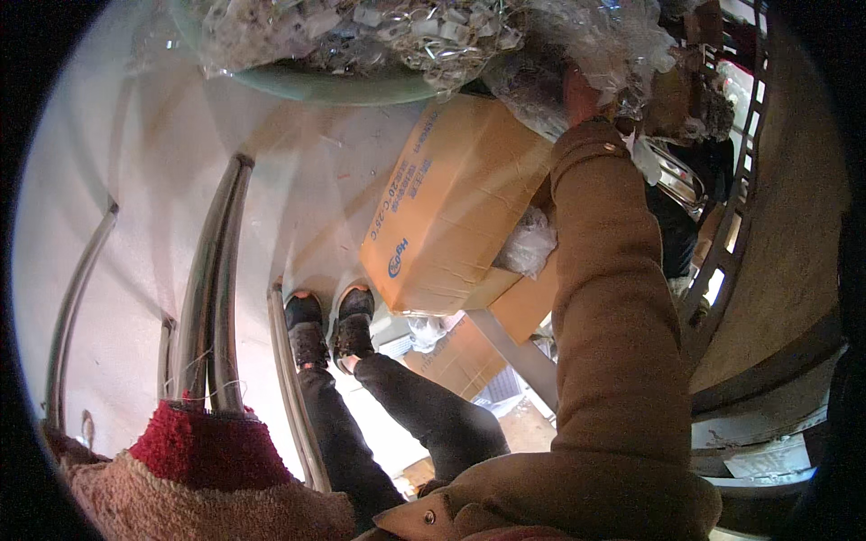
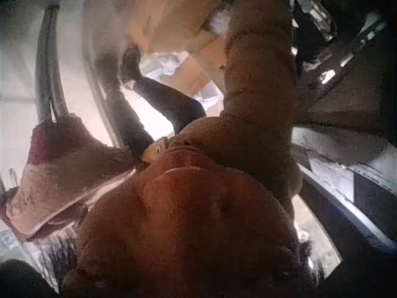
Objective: The person assembles small jewelry components by hand, attaching white rectangular pieces to metal findings and placing them into a tray. They then gather loose components into a plastic bag and move a cardboard box and a large bag of components to the floor.
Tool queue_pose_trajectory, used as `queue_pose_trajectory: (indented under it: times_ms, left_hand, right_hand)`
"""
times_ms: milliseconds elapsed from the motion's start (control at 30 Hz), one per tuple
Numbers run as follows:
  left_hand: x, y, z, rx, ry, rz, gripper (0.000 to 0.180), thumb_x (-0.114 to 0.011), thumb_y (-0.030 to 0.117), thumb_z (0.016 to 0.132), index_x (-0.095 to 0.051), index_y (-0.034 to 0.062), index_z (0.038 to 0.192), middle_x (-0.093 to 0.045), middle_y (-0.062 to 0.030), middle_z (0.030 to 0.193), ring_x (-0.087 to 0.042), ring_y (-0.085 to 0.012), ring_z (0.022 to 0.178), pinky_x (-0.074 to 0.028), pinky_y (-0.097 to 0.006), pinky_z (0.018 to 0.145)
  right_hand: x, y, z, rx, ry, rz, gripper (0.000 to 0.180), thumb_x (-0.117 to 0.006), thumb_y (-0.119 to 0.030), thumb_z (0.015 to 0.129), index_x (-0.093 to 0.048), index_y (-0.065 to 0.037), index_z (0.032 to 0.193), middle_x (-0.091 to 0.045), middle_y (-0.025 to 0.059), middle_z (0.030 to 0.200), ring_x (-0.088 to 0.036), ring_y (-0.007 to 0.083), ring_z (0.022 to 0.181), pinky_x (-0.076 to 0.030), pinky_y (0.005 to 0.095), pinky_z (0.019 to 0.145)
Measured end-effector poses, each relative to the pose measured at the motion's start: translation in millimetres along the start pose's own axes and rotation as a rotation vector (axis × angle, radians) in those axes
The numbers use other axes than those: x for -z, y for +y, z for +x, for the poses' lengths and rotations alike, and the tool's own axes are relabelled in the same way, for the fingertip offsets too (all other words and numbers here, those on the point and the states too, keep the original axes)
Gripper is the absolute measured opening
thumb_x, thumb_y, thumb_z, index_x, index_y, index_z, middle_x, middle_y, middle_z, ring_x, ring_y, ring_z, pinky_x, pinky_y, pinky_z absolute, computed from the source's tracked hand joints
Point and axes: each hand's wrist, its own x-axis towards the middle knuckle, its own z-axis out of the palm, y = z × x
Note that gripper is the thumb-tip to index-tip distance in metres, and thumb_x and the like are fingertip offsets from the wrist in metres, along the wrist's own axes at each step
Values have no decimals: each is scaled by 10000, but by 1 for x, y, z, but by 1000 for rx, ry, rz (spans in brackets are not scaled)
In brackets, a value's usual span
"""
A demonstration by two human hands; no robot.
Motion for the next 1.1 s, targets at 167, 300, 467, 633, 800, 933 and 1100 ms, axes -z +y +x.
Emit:
queue_pose_trajectory:
  times_ms: [167, 300, 467, 633, 800, 933, 1100]
  left_hand:
    - [3, 3, 3, -4, 11, 16, 708, -474, 481, 966, -342, -15, 1454, -331, -231, 1495, -333, -367, 1364, -244, -490, 1137]
    - [0, 0, 0, 5, 16, 30, 709, -475, 482, 965, -340, -12, 1456, -328, -231, 1497, -331, -367, 1365, -244, -491, 1138]
    - [-4, -3, 1, 3, 15, 35, 711, -477, 483, 964, -337, -9, 1459, -324, -230, 1499, -328, -368, 1367, -244, -492, 1138]
    - [-4, -1, 8, -27, 26, 27, 713, -478, 484, 963, -334, -6, 1461, -320, -229, 1502, -325, -368, 1369, -244, -493, 1138]
    - [0, -4, 13, -61, 33, 19, 715, -479, 485, 962, -331, -3, 1463, -316, -228, 1504, -322, -369, 1370, -244, -494, 1138]
    - [11, -8, 13, -82, 65, 22, 716, -480, 485, 962, -328, -1, 1465, -312, -227, 1506, -320, -369, 1371, -244, -495, 1139]
    - [13, 3, 15, -80, 75, 19, 803, -485, 565, 926, -293, 26, 1490, -284, -207, 1527, -314, -370, 1377, -224, -497, 1147]
  right_hand:
    - [7, 1, 13, -27, 5, 116, 494, -577, -288, 943, -474, -35, 1355, -518, 179, 1311, -532, 342, 1152, -453, 490, 921]
    - [8, 4, 28, -35, 0, 198, 485, -579, -277, 941, -477, -40, 1351, -525, 172, 1301, -535, 331, 1147, -458, 482, 915]
    - [6, 8, 28, -49, 30, 298, 474, -582, -263, 938, -480, -46, 1347, -533, 163, 1287, -539, 318, 1140, -463, 472, 907]
    - [1, 8, 21, -58, 104, 442, 464, -585, -250, 936, -482, -53, 1343, -542, 154, 1274, -543, 305, 1134, -469, 462, 899]
    - [-15, 7, 7, -56, 225, 625, 454, -587, -236, 933, -485, -59, 1338, -550, 145, 1260, -546, 292, 1127, -475, 451, 891]
    - [-23, -6, -10, -26, 324, 848, 447, -589, -225, 931, -487, -64, 1335, -557, 137, 1250, -550, 281, 1122, -479, 443, 885]
    - [-3, -42, -29, -151, 586, 697, 237, -617, -139, 882, -545, -36, 1083, -549, 58, 1001, -507, 205, 891, -427, 381, 742]
